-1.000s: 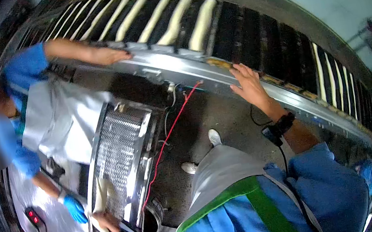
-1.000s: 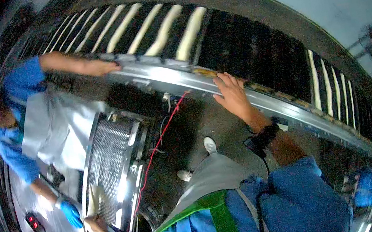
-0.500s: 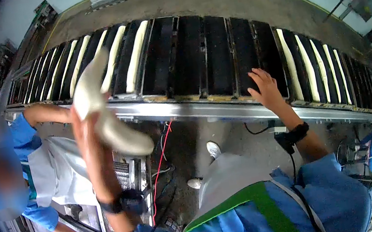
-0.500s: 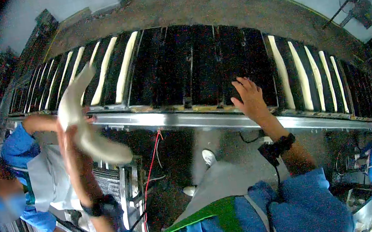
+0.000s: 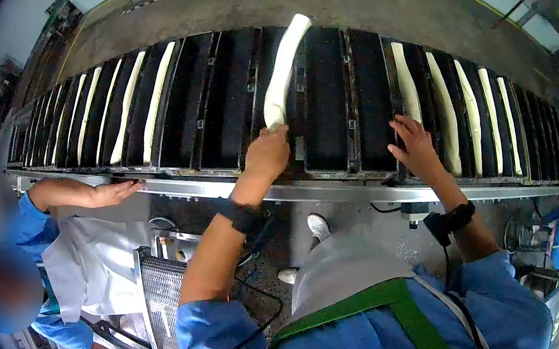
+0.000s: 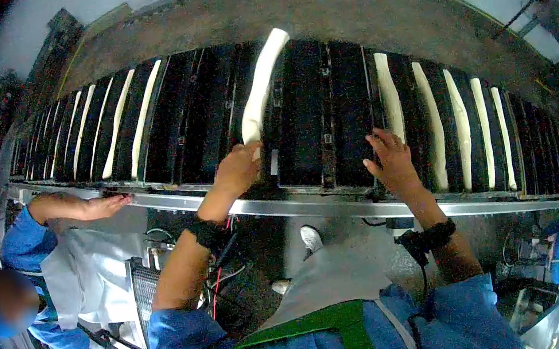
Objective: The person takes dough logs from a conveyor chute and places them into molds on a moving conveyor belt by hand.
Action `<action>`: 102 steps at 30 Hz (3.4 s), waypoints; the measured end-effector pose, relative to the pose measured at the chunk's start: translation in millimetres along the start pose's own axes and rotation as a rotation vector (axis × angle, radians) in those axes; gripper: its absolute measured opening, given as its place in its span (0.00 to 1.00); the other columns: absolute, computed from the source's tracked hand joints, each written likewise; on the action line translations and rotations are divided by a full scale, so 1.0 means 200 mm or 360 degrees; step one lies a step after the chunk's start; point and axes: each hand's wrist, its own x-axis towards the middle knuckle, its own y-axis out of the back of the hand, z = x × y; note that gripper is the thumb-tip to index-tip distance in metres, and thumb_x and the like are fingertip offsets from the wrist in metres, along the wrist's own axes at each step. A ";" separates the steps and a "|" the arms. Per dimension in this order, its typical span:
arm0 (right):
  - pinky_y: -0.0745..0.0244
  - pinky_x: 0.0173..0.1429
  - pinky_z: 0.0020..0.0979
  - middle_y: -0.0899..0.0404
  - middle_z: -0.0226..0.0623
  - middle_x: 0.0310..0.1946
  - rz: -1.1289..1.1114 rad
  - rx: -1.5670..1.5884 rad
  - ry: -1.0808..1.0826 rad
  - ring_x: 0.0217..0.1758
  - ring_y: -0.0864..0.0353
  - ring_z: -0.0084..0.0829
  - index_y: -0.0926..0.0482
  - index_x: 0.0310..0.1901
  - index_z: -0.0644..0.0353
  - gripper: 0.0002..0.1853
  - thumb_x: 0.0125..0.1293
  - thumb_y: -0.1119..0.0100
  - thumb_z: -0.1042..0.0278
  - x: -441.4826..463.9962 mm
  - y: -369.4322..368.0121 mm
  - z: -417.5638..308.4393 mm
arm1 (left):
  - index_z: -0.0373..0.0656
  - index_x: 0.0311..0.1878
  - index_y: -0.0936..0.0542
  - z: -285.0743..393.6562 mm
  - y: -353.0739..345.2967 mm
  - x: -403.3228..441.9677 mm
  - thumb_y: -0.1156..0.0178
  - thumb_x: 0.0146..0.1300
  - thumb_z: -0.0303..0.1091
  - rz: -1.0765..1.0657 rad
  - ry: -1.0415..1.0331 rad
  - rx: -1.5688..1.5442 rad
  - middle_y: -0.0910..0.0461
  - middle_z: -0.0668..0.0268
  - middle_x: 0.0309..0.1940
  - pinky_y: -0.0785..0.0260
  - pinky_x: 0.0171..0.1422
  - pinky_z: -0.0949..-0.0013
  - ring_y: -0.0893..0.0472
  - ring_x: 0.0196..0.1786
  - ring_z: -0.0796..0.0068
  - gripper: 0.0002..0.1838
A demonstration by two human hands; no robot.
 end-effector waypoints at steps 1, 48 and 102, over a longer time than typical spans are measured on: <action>0.44 0.52 0.44 0.42 0.40 0.53 0.0017 0.0040 0.0041 0.56 0.43 0.42 0.38 0.52 0.56 0.25 0.51 0.45 0.60 0.00 0.00 0.00 | 0.39 0.48 0.35 -0.01 -0.01 0.03 0.52 0.52 0.30 0.0003 0.0013 0.0002 0.30 0.49 0.40 0.36 0.47 0.61 0.29 0.45 0.53 0.18; 0.50 0.57 0.43 0.36 0.38 0.51 0.0120 0.0131 0.0804 0.60 0.45 0.33 0.33 0.46 0.61 0.22 0.49 0.45 0.60 0.05 -0.22 -0.29 | 0.43 0.44 0.28 -0.14 -0.47 -0.91 0.49 0.51 0.31 0.0817 0.0362 -0.0302 0.27 0.56 0.40 0.38 0.49 0.61 0.30 0.44 0.56 0.14; 0.50 0.55 0.41 0.31 0.38 0.44 -0.0064 -0.0371 0.0610 0.53 0.38 0.32 0.25 0.33 0.61 0.14 0.51 0.49 0.59 0.02 -0.22 -0.22 | 0.34 0.48 0.36 0.00 0.01 -2.17 0.50 0.53 0.37 0.2042 0.0604 -0.2480 0.30 0.52 0.41 0.32 0.47 0.61 0.26 0.41 0.60 0.22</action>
